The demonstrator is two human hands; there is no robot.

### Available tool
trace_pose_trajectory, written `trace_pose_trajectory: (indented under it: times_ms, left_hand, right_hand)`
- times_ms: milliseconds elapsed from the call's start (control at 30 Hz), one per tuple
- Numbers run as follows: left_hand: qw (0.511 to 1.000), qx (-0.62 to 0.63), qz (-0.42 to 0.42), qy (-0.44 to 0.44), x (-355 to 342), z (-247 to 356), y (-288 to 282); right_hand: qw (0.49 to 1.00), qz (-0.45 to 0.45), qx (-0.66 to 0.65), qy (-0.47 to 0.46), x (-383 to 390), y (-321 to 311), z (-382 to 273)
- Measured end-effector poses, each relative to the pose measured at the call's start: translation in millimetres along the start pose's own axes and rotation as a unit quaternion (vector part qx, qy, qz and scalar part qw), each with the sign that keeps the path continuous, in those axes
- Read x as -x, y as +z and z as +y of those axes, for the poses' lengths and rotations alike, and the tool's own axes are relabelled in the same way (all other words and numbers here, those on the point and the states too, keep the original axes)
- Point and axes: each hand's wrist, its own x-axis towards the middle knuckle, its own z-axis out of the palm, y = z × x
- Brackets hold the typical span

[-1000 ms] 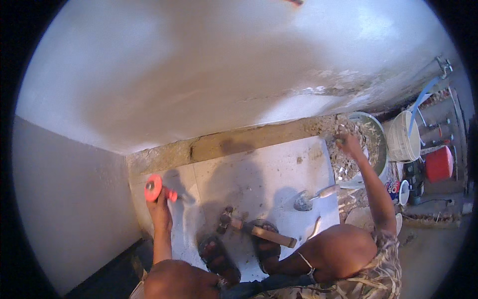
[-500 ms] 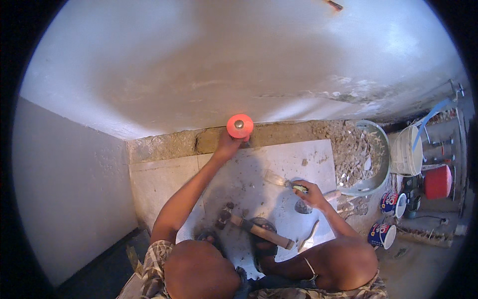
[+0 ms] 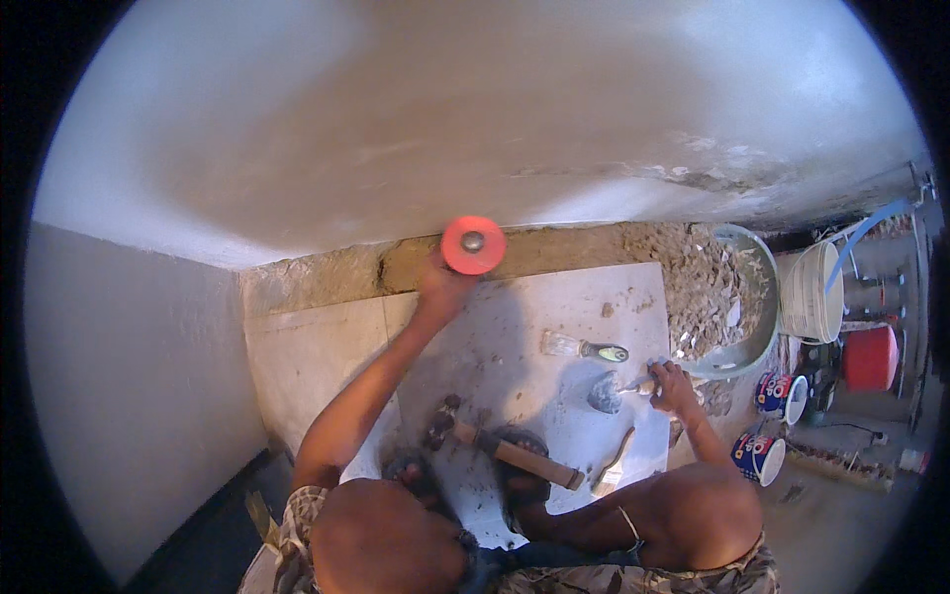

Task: The person applies mortar with a trowel along a floor edge, then uses a hammer and a chisel to chip away hardened material near the wall.

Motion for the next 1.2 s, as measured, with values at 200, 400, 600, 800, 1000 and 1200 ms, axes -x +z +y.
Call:
trace_pose_trajectory:
  times_ms: [200, 400, 600, 800, 1000, 1200]
  left_hand:
    - [0.997, -0.058, -0.033, 0.038, -5, 2, 16]
    - [0.996, -0.075, -0.051, 0.018, -12, -16, 0]
    - [0.996, -0.086, -0.036, 0.011, -9, 12, 1]
    - [0.995, -0.055, -0.046, 0.069, -16, -8, -3]
    - [0.990, -0.003, -0.123, 0.068, -32, 4, -3]
    - [0.989, -0.033, -0.131, 0.057, -26, 2, -11]
  right_hand:
    - [0.998, 0.056, -0.017, -0.025, 12, -5, -21]
    - [0.954, 0.149, -0.189, -0.178, 19, -12, -133]
    - [0.933, -0.041, -0.228, -0.274, 26, 2, -281]
    - [0.937, -0.139, -0.215, -0.237, 11, 0, -295]
    - [0.841, -0.363, -0.381, -0.121, 1, -65, -270]
    - [0.919, 0.010, -0.372, -0.132, 10, -220, -277]
